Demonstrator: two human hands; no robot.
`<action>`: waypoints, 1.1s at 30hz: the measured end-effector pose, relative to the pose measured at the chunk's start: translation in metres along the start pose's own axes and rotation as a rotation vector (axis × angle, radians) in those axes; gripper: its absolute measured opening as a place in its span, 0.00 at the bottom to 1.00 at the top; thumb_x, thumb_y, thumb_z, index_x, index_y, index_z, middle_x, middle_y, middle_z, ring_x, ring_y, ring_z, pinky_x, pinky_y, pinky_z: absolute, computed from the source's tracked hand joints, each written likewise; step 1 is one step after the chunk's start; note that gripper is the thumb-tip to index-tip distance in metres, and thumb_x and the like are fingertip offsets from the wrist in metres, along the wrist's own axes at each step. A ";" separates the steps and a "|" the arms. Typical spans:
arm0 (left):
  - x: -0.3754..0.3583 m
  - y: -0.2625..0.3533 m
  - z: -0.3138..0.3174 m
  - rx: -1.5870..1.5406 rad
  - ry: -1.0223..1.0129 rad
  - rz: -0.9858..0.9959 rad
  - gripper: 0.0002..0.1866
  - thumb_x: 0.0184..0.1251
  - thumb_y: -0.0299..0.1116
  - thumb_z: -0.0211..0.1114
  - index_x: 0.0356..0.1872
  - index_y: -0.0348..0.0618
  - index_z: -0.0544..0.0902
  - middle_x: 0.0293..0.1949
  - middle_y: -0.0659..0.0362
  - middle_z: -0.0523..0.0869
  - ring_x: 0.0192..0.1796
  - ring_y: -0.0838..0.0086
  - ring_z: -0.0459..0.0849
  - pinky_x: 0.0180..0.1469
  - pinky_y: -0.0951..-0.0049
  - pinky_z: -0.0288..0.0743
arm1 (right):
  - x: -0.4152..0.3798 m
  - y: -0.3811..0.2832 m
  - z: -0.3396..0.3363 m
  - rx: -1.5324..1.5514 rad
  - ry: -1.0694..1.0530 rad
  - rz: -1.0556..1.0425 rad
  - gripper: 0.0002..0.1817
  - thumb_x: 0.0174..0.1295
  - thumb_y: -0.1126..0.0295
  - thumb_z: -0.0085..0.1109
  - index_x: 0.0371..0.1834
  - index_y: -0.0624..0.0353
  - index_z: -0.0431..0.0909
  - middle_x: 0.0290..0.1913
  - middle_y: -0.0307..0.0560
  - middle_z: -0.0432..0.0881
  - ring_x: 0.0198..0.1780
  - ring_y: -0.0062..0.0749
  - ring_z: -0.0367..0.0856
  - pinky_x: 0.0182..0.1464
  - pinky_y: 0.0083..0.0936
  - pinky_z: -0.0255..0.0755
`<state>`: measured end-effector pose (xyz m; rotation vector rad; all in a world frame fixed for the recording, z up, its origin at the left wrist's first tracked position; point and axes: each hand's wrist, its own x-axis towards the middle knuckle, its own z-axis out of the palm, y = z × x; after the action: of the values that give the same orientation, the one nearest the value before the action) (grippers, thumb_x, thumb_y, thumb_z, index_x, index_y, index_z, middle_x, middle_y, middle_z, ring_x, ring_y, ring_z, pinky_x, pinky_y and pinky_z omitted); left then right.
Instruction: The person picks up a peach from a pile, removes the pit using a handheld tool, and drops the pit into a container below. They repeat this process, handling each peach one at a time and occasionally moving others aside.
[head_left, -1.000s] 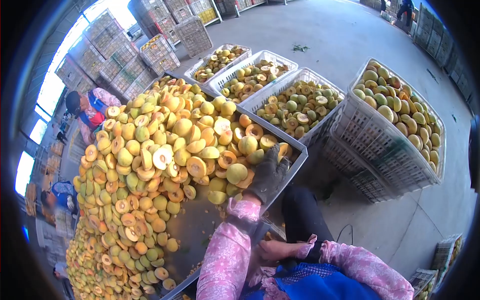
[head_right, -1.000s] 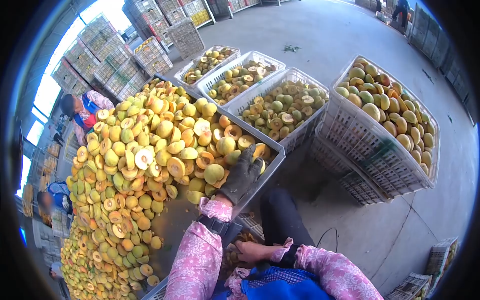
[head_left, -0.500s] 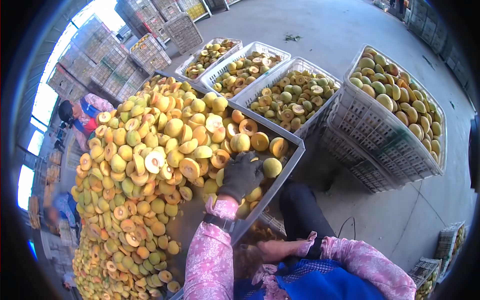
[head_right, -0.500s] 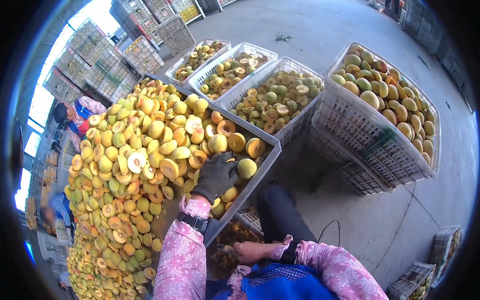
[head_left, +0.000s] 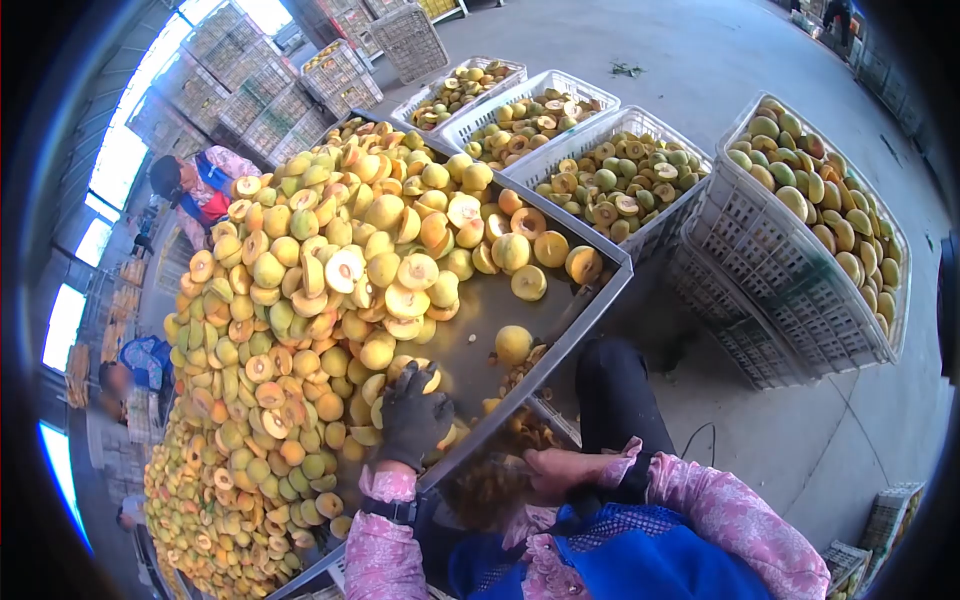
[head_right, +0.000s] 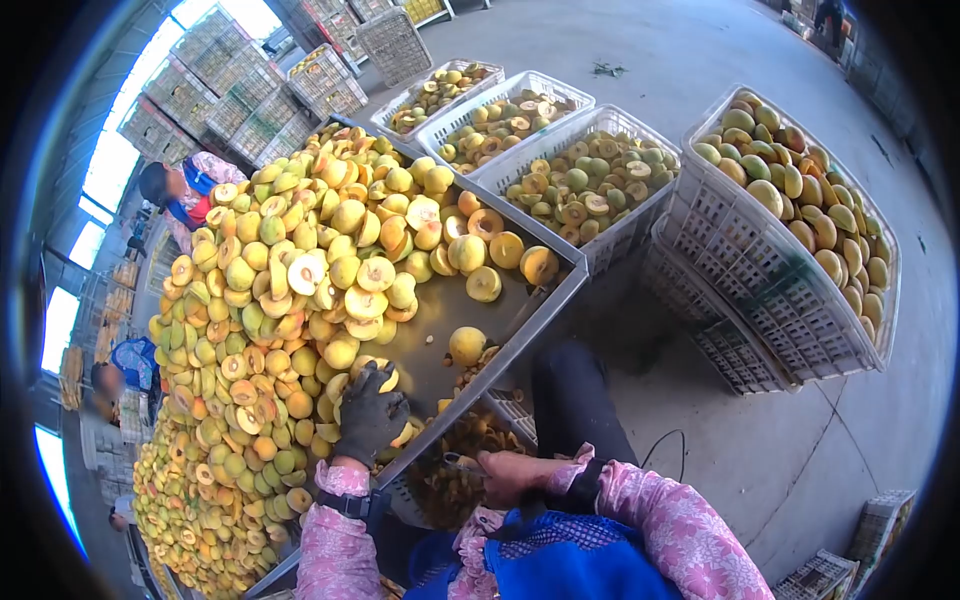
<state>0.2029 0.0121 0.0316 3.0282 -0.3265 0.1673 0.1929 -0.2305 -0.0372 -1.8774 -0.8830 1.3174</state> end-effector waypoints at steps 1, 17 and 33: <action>-0.004 0.000 -0.003 0.012 -0.052 -0.138 0.07 0.53 0.34 0.62 0.29 0.43 0.84 0.53 0.54 0.79 0.57 0.56 0.73 0.60 0.60 0.64 | 0.004 0.007 0.002 -0.002 -0.005 -0.032 0.16 0.56 0.69 0.49 0.43 0.69 0.67 0.37 0.66 0.79 0.42 0.58 0.79 0.43 0.44 0.71; 0.088 0.008 0.053 -1.972 -0.248 -0.508 0.32 0.49 0.27 0.65 0.61 0.40 0.69 0.52 0.48 0.78 0.53 0.65 0.78 0.57 0.65 0.72 | 0.007 0.014 0.003 -0.002 0.042 -0.042 0.16 0.56 0.67 0.50 0.42 0.67 0.67 0.36 0.67 0.79 0.42 0.58 0.78 0.44 0.44 0.70; -0.080 0.061 -0.030 -2.201 0.262 -0.684 0.26 0.72 0.48 0.42 0.56 0.34 0.69 0.50 0.49 0.78 0.51 0.65 0.78 0.55 0.65 0.73 | -0.034 -0.076 -0.020 -0.052 0.246 -0.408 0.15 0.58 0.67 0.57 0.41 0.64 0.65 0.26 0.59 0.77 0.31 0.53 0.79 0.32 0.38 0.71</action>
<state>0.1094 -0.0273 0.0564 0.7838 0.3768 0.0396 0.1915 -0.2199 0.0483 -1.7324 -1.1033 0.8070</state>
